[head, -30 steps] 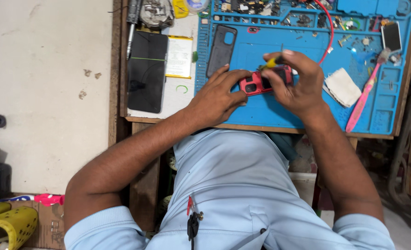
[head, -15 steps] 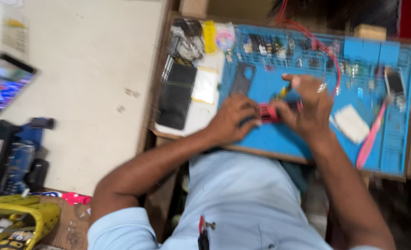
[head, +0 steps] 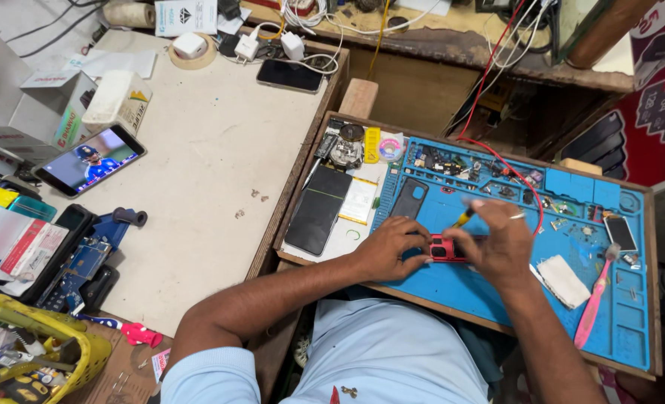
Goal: The person uses a yellow soldering iron to work on the internal components of a red mobile phone placed on a blue work mat. They repeatedly apply the soldering iron to the phone's circuitry, then connect a red charging cable to test the device. The person also briefly handles a black phone case and a black smartphone during the process.
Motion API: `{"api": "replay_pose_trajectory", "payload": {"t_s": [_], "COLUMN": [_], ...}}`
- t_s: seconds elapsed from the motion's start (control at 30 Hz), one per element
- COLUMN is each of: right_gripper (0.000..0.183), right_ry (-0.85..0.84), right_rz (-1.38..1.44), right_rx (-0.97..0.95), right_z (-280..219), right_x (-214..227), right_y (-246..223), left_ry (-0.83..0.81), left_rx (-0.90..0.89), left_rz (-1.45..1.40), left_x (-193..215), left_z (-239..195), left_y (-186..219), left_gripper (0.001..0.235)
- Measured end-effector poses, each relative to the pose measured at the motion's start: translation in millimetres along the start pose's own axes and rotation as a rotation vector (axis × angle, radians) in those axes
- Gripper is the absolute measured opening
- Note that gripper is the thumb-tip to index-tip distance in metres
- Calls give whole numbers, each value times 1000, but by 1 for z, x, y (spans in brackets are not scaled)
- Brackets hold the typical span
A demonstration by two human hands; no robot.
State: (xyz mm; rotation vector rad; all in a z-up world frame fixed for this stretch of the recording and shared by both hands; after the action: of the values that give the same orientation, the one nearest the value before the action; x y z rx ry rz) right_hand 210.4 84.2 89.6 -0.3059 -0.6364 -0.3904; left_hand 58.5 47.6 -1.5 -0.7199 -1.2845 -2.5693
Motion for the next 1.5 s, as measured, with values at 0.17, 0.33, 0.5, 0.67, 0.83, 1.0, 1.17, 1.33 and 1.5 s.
{"api": "replay_pose_trajectory", "payload": {"t_s": [0.17, 0.33, 0.5, 0.67, 0.83, 1.0, 1.17, 1.33, 1.5], "right_gripper": [59, 50, 66, 61, 61, 60, 65, 63, 62], "right_ry": [-46, -68, -1, -82, -73, 46, 235, 259, 301], "right_rz": [104, 228, -45, -19, 100, 144, 443, 495, 497], "right_rx": [-151, -79, 40, -116, -35, -248, -398, -375, -341], "right_z": [1, 1, 2, 0, -13, -29, -45, -32, -25], "right_x": [-7, -7, 0, -5, -9, -20, -15, -11, 1], "right_y": [9, 6, -4, 9, 9, 25, 35, 15, 1], "left_ry": [-32, -31, -39, -50, -20, 71, 157, 317, 369], "left_rx": [43, 32, 35, 52, 26, 43, 403, 507, 591], "left_rz": [6, 16, 6, -14, -22, -119, -465, -623, -731], "left_x": [0, 0, 1, 1, 3, 7, 1, 5, -10], "left_z": [0, 2, 2, 3, 5, 2, -1, -36, -73], "left_y": [-1, 1, 2, 4, 5, -3, -47, -88, -164], "left_gripper": [22, 22, 20, 18, 17, 16, 12, 16, 17]}}
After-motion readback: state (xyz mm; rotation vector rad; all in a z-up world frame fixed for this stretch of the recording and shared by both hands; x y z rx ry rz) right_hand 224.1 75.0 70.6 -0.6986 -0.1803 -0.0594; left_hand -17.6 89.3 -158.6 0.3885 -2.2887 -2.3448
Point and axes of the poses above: each hand's wrist, its own z-axis towards the middle knuckle, its own x-axis out of the back of the hand, y = z × x, the point moved 8 cm from there along z, towards the middle knuckle, and after that the axes turned 6 degrees about -z, right-handed, at the moved point
